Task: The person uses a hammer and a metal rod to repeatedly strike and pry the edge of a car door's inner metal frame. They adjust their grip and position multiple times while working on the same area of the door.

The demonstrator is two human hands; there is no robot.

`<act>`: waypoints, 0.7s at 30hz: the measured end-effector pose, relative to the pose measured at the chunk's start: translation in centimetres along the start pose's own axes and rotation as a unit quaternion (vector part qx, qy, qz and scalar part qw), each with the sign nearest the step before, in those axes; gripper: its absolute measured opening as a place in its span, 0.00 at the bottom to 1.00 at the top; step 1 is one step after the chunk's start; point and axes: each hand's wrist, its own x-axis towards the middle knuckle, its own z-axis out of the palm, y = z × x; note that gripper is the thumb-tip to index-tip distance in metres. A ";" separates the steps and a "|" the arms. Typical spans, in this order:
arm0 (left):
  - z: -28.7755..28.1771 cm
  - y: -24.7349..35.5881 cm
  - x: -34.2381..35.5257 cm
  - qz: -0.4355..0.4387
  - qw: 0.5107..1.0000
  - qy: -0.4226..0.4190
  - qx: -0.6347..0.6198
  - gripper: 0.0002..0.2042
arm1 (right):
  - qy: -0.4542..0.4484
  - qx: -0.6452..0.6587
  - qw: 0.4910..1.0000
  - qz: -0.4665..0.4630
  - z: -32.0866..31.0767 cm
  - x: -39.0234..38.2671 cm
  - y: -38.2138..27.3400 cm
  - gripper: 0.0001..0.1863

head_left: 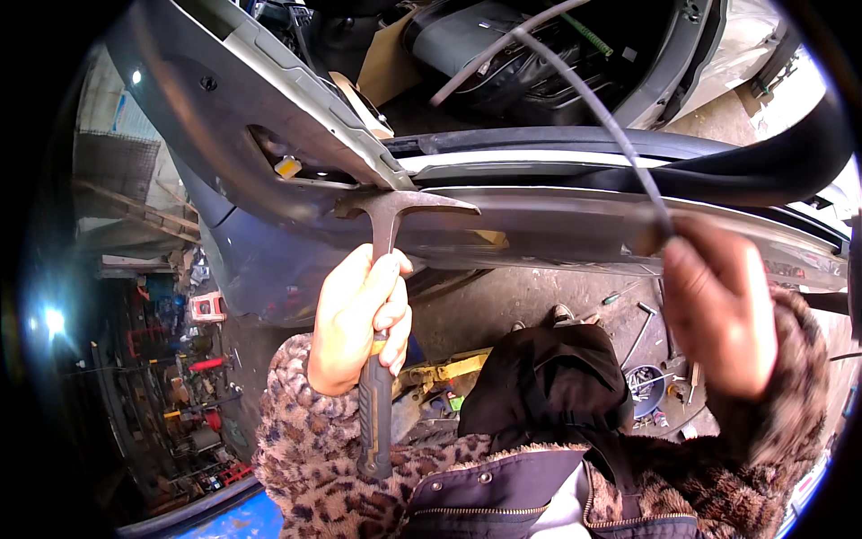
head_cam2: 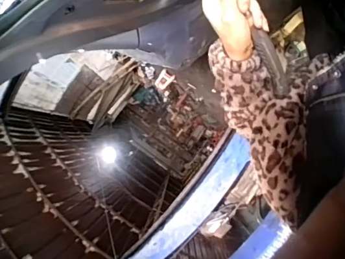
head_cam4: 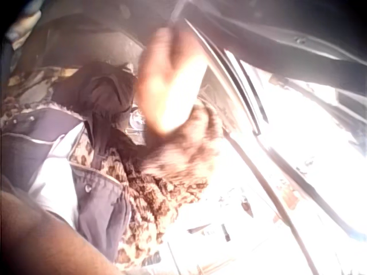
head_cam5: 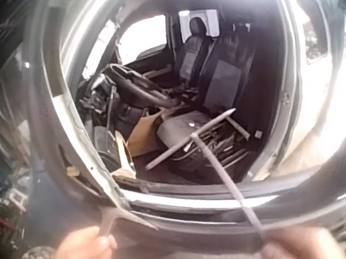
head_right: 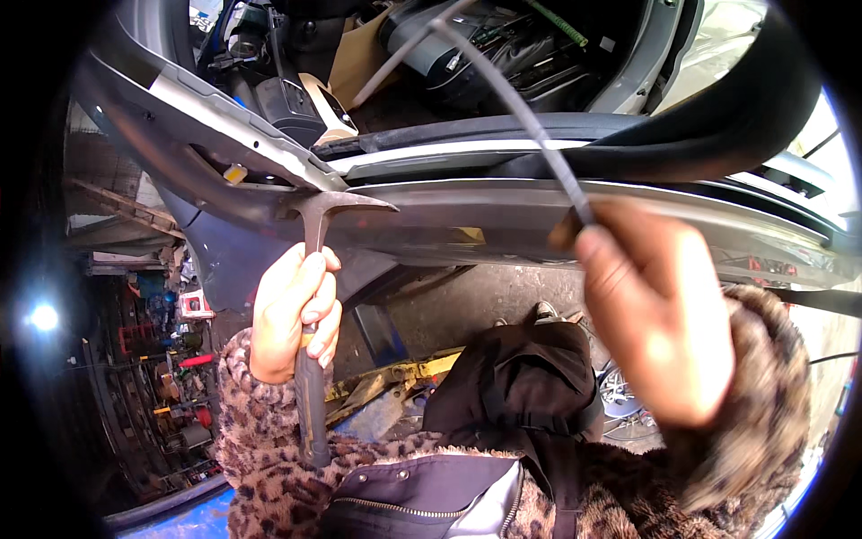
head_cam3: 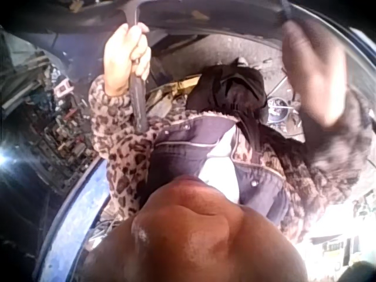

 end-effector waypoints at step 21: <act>-0.2 -0.2 -0.1 -0.004 1.000 -0.006 -0.005 0.10 | 0.040 0.036 0.998 0.011 0.2 -0.1 -0.3 0.10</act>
